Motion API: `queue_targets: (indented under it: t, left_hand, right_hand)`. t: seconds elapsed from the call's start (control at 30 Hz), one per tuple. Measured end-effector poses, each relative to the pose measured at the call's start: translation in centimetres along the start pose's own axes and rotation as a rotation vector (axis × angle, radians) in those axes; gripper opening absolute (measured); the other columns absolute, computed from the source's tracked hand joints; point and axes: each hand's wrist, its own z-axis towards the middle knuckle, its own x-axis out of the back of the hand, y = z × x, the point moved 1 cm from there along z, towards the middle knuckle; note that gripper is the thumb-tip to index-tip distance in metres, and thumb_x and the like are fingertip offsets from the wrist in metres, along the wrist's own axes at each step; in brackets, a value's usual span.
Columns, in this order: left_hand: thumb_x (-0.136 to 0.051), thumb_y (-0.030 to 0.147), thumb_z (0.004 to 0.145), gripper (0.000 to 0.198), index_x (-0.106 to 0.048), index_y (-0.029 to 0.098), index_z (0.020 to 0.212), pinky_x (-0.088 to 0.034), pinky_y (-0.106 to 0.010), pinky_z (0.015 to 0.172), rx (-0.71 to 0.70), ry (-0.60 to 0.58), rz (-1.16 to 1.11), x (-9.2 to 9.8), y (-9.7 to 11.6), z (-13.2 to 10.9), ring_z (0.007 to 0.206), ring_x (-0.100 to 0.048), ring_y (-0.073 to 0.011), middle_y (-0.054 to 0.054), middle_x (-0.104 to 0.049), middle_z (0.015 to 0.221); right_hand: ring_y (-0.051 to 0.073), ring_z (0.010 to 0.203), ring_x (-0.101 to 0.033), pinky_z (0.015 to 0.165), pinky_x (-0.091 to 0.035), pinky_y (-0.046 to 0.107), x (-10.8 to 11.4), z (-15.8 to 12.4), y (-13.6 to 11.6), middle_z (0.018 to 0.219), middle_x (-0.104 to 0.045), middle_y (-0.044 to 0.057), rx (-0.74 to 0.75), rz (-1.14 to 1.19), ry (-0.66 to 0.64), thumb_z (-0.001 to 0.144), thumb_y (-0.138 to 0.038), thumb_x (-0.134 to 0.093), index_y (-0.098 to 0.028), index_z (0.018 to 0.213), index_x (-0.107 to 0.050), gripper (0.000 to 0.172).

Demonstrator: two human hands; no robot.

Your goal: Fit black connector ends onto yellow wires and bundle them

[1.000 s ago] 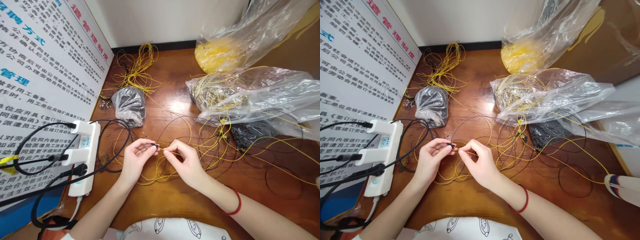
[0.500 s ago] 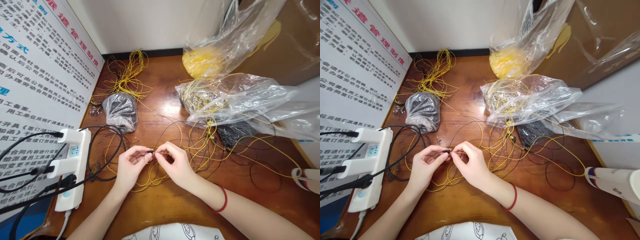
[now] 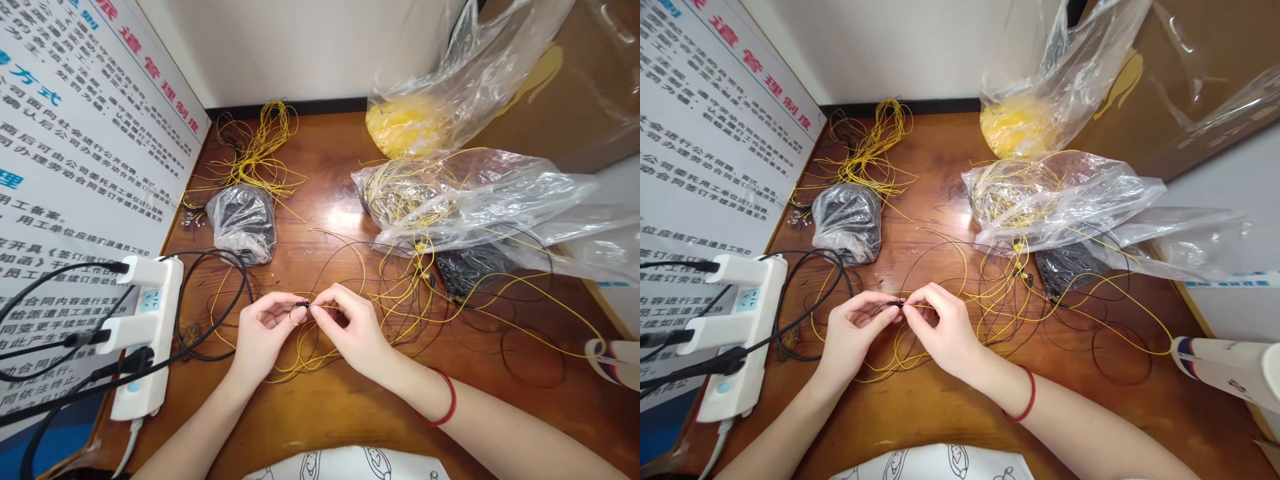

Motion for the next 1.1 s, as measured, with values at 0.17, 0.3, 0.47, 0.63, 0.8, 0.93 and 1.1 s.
queue_targets:
  t: [0.17,0.3,0.47,0.63,0.8,0.93,1.1]
  left_hand:
    - [-0.083,0.028,0.065,0.019,-0.074,0.015,0.076,-0.062,-0.026,0.066,0.005,-0.013,-0.004,0.06,-0.13,-0.05,0.071,-0.073,-0.0184,-0.006,-0.077,0.076]
    - [-0.083,0.029,0.065,0.020,-0.074,0.015,0.075,-0.063,-0.027,0.067,0.008,-0.017,0.018,-0.01,-0.05,-0.07,0.071,-0.073,-0.0195,-0.006,-0.077,0.076]
    - [-0.082,0.026,0.066,0.016,-0.074,0.016,0.075,-0.063,-0.026,0.067,0.010,-0.012,0.033,-0.16,0.03,-0.14,0.071,-0.074,-0.0187,-0.005,-0.078,0.075]
    - [-0.083,0.023,0.064,0.014,-0.074,0.016,0.072,-0.062,-0.025,0.063,0.022,0.000,0.022,-0.23,0.05,-0.18,0.064,-0.073,-0.0174,-0.005,-0.078,0.072]
    - [-0.085,0.027,0.062,0.019,-0.074,0.015,0.072,-0.062,-0.025,0.061,0.029,0.005,0.037,-0.16,0.21,-0.06,0.061,-0.073,-0.0174,-0.005,-0.077,0.070]
    - [-0.086,0.027,0.061,0.020,-0.074,0.015,0.072,-0.063,-0.024,0.060,0.026,0.023,0.013,-0.01,0.44,0.10,0.061,-0.072,-0.0167,-0.005,-0.077,0.071]
    - [-0.085,0.027,0.063,0.020,-0.074,0.015,0.074,-0.063,-0.026,0.062,0.019,0.040,0.017,0.11,0.54,0.19,0.064,-0.074,-0.0182,-0.005,-0.078,0.072]
  right_hand:
    - [0.010,0.063,-0.055,0.057,-0.044,0.021,-0.08,-0.08,0.25,0.073,-0.060,-0.001,0.002,0.032,0.023,0.088,-0.018,-0.060,-0.019,0.079,-0.061,0.009]
    - [0.010,0.062,-0.054,0.056,-0.045,0.022,-0.07,-0.08,0.28,0.073,-0.060,0.000,0.001,0.036,0.031,0.088,-0.018,-0.059,-0.019,0.078,-0.061,0.009]
    - [0.009,0.058,-0.052,0.052,-0.042,0.020,-0.12,-0.04,0.18,0.070,-0.057,-0.001,0.013,0.005,0.026,0.086,-0.015,-0.057,-0.019,0.076,-0.058,0.011]
    - [0.010,0.059,-0.052,0.052,-0.042,0.021,-0.15,-0.04,0.27,0.069,-0.058,-0.001,0.022,-0.016,0.012,0.087,-0.015,-0.058,-0.019,0.076,-0.059,0.011]
    - [0.010,0.061,-0.055,0.055,-0.044,0.022,-0.03,-0.06,0.48,0.070,-0.061,-0.001,0.044,0.005,0.002,0.089,-0.018,-0.062,-0.019,0.076,-0.064,0.012]
    - [0.010,0.060,-0.055,0.054,-0.045,0.022,-0.10,-0.12,0.50,0.070,-0.060,-0.001,0.015,0.026,0.020,0.086,-0.019,-0.066,-0.020,0.084,-0.067,0.002]
    - [0.011,0.063,-0.057,0.056,-0.048,0.023,-0.17,-0.17,0.31,0.073,-0.061,0.000,-0.003,0.047,0.041,0.087,-0.020,-0.062,-0.020,0.084,-0.064,0.004]
